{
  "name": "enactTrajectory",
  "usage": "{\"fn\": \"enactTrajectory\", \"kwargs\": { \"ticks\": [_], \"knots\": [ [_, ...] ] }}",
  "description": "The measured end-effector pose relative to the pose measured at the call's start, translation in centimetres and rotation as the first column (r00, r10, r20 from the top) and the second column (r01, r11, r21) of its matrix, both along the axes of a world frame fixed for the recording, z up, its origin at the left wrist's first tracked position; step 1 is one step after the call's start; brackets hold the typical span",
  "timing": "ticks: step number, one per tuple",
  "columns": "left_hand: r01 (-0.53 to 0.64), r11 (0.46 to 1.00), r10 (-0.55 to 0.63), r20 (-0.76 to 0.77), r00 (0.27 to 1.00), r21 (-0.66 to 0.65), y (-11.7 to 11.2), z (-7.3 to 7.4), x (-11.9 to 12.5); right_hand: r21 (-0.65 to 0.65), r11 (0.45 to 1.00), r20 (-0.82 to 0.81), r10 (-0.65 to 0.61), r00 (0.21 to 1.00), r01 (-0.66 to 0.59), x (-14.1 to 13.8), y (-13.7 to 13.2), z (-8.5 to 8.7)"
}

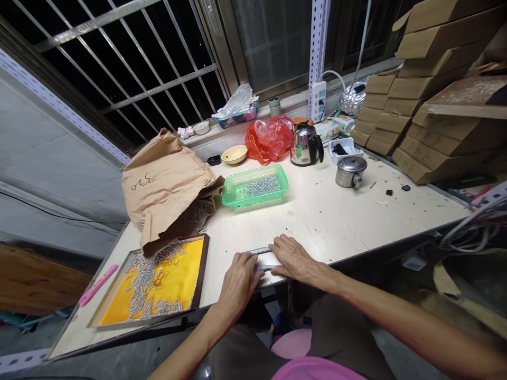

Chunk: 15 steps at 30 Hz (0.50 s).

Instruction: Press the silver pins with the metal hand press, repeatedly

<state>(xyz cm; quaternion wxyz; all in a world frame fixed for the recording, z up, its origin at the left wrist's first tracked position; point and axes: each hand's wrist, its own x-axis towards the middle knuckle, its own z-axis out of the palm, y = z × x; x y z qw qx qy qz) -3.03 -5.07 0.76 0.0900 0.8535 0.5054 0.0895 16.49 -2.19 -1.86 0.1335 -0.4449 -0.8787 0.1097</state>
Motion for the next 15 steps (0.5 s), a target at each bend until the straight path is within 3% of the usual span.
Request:
{"fn": "enactTrajectory", "kwargs": {
  "ticks": [5, 10, 15],
  "knots": [
    [0.206, 0.975, -0.213, -0.086, 0.973, -0.08, 3.2, -0.8, 1.3, -0.016, 1.0, 0.001, 0.023, 1.0, -0.023, 0.7, 0.2, -0.7],
    [0.24, 0.962, -0.261, -0.172, 0.95, -0.13, 4.3, -0.1, 1.3, -0.111, 0.994, 0.04, -0.003, 0.999, 0.007, 2.3, 0.3, 0.5],
    [0.324, 0.934, -0.348, -0.174, 0.921, -0.151, 4.8, 0.3, 2.5, -0.125, 0.992, 0.005, 0.023, 1.0, -0.022, 2.5, 0.0, 2.1]
  ]
}}
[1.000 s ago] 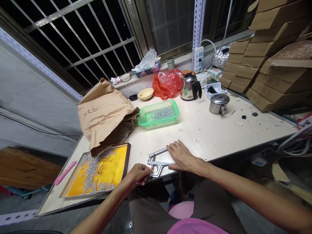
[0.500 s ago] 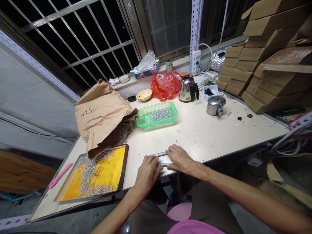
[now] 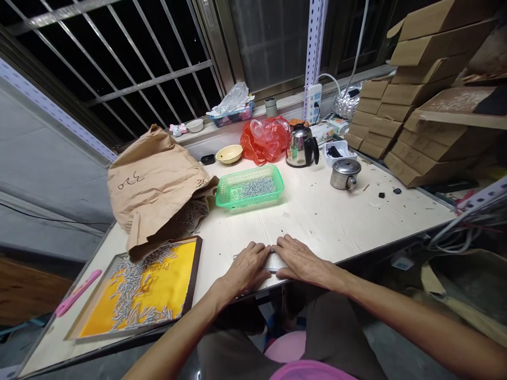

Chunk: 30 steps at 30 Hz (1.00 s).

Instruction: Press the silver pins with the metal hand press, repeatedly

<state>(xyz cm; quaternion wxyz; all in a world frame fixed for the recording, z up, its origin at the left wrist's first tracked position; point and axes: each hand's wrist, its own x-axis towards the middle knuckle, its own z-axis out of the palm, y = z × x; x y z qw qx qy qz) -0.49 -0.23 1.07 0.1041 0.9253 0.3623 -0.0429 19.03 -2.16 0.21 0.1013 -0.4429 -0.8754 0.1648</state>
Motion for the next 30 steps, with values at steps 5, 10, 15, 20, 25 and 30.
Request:
{"fn": "enactTrajectory", "kwargs": {
  "ticks": [5, 10, 15, 20, 25, 30],
  "knots": [
    [0.025, 0.999, -0.025, 0.001, 1.0, -0.019, 0.6, -0.3, 0.5, 0.039, 0.999, 0.058, 0.009, 0.998, -0.011, -0.3, 0.5, -0.6],
    [-0.06, 0.998, 0.058, 0.086, 0.995, 0.012, 0.7, -1.3, 0.6, 0.111, 0.994, 0.078, -0.001, 0.997, -0.007, -0.6, 1.6, -2.0],
    [-0.13, 0.991, 0.128, 0.116, 0.985, 0.015, 0.8, -1.8, 1.0, 0.147, 0.989, 0.08, 0.017, 0.997, -0.029, -0.9, 2.1, -2.7],
    [-0.196, 0.98, 0.184, 0.197, 0.963, 0.044, -0.8, -2.2, 0.8, 0.152, 0.988, 0.044, -0.015, 0.999, 0.008, -0.3, 1.8, -2.0],
    [-0.252, 0.962, 0.198, 0.376, 0.905, 0.1, -5.1, -4.0, 1.3, 0.058, 0.994, -0.013, 0.089, 0.996, -0.088, 1.8, 2.2, -1.3],
    [-0.297, 0.952, 0.228, 0.462, 0.857, 0.08, -7.6, -5.3, 3.0, 0.122, 0.992, -0.024, -0.017, 1.0, 0.019, 1.3, 3.0, -2.6]
  ]
}}
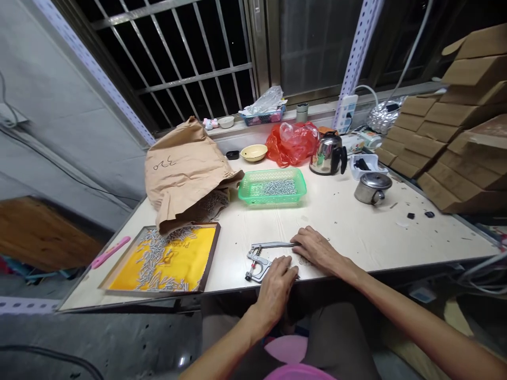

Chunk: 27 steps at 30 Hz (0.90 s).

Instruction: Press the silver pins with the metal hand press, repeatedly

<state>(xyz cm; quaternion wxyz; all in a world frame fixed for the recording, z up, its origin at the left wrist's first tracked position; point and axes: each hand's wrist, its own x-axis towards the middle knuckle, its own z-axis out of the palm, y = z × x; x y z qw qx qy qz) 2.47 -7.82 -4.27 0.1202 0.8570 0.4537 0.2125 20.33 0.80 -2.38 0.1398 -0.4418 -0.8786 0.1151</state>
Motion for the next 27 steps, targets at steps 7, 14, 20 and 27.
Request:
{"fn": "enactTrajectory", "kwargs": {
  "ticks": [7, 14, 20, 27],
  "knots": [
    [-0.016, 0.998, 0.017, 0.028, 0.999, -0.065, -0.2, 0.4, 0.5, 0.106, 0.99, 0.083, -0.101, 0.991, 0.092, -1.4, 3.4, 0.2],
    [-0.032, 0.998, 0.041, 0.155, 0.987, -0.059, -0.2, -0.5, 0.7, 0.072, 0.965, 0.089, 0.246, 0.965, -0.252, -7.1, 1.6, 2.3],
    [0.014, 0.998, -0.024, 0.164, 0.986, 0.062, -3.0, -2.0, -0.1, 0.138, 0.809, 0.184, 0.546, 0.818, -0.571, -12.9, -0.4, 0.1],
    [-0.339, 0.93, 0.3, 0.241, 0.923, 0.14, -5.9, 0.9, -9.8, 0.171, 0.826, -0.079, 0.554, 0.829, -0.536, -12.7, -0.6, -0.5]
  ]
}}
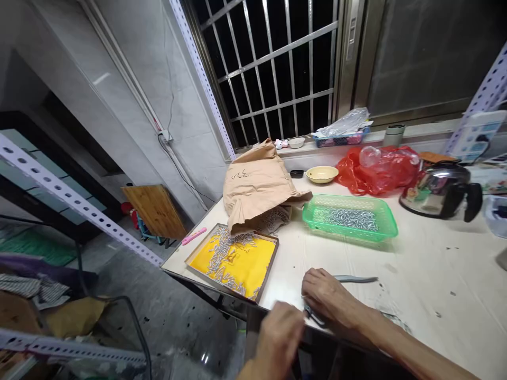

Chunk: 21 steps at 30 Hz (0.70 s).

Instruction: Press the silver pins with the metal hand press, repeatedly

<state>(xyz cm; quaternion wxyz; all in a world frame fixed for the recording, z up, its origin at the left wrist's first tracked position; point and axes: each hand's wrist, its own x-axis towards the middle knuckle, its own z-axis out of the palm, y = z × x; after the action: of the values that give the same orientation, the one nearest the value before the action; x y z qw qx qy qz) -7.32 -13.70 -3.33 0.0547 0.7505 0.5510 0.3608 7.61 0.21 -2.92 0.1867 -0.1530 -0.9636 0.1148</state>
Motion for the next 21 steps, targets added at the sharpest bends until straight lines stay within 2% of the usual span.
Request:
{"fn": "enactTrajectory", "kwargs": {
  "ticks": [1, 3, 5, 7, 8, 10, 13, 15, 18, 21],
  "knots": [
    [-0.136, 0.99, 0.136, 0.0, 0.991, -0.026, 0.2, 0.9, -2.4, -0.043, 0.999, -0.084, -0.026, 0.996, 0.022, 0.5, 0.1, 0.8],
    [-0.355, 0.933, 0.353, -0.042, 0.935, -0.05, 1.2, 2.3, -7.5, -0.115, 0.991, -0.249, -0.098, 0.964, 0.071, 1.7, 0.9, 2.9],
    [-0.508, 0.857, 0.501, -0.091, 0.861, -0.092, 2.3, 3.1, -12.3, -0.141, 0.978, -0.363, -0.197, 0.911, 0.156, 3.3, 2.6, 5.2],
    [-0.596, 0.788, 0.578, -0.147, 0.802, -0.155, 3.2, 3.1, -16.0, -0.086, 0.956, -0.456, -0.289, 0.841, 0.282, 5.3, 5.2, 7.2],
    [-0.609, 0.772, 0.58, -0.19, 0.792, -0.183, 3.5, 3.0, -17.4, -0.057, 0.936, -0.482, -0.33, 0.812, 0.347, 6.4, 6.8, 8.0],
    [-0.589, 0.775, 0.537, -0.256, 0.804, -0.227, 3.7, 2.6, -19.0, 0.021, 0.897, -0.494, -0.375, 0.784, 0.442, 8.5, 10.2, 8.6],
    [-0.495, 0.825, 0.409, -0.315, 0.856, -0.273, 3.6, 2.2, -19.5, 0.156, 0.856, -0.364, -0.413, 0.835, 0.492, 11.2, 14.1, 7.7],
    [-0.454, 0.845, 0.344, -0.361, 0.867, -0.283, 3.5, 2.4, -19.4, 0.199, 0.857, -0.287, -0.413, 0.864, 0.475, 12.2, 14.9, 6.4],
    [-0.48, 0.827, 0.33, -0.439, 0.836, -0.292, 3.3, 3.2, -19.4, 0.139, 0.887, -0.232, -0.403, 0.885, 0.44, 12.4, 12.8, 4.1],
    [-0.516, 0.786, 0.316, -0.497, 0.808, -0.339, 3.0, 3.8, -19.6, 0.016, 0.922, -0.191, -0.377, 0.907, 0.387, 11.7, 8.1, 1.9]
  ]
}}
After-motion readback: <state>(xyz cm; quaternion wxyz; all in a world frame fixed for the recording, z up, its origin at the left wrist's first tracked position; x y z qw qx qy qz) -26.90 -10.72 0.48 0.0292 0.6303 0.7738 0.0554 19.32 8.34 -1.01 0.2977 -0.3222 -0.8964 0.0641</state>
